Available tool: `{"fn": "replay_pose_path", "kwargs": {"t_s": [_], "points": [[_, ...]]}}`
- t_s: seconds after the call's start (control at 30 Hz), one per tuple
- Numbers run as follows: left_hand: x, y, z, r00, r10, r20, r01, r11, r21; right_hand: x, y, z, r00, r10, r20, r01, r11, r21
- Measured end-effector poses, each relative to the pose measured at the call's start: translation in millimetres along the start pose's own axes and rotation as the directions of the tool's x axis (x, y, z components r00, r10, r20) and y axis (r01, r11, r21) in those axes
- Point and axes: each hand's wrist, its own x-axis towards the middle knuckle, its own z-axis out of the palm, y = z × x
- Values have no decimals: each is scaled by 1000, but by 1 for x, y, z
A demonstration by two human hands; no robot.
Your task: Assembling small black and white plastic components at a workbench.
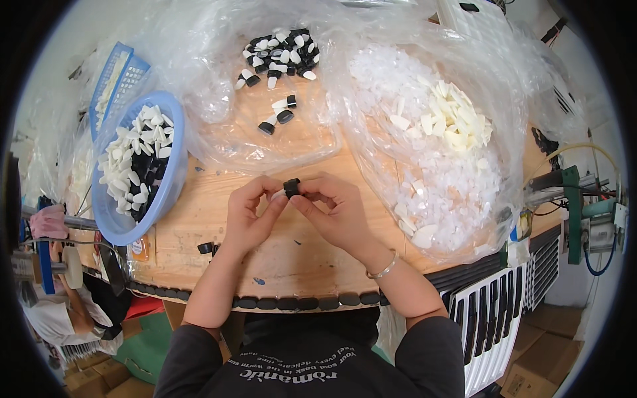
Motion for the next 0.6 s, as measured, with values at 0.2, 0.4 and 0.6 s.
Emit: {"fn": "replay_pose_path", "kwargs": {"t_s": [0.2, 0.4, 0.6], "points": [[0, -2, -12, 934, -258, 246, 287, 954, -89, 2, -1, -10, 989, 71, 126, -61, 994, -86], [4, 6, -15, 874, -349, 337, 400, 911, -95, 4, -5, -14, 972, 162, 169, -157, 987, -46], [2, -3, -12, 917, -276, 289, 321, 939, -124, 1, -3, -4, 996, 71, 54, -71, 997, -6]]}}
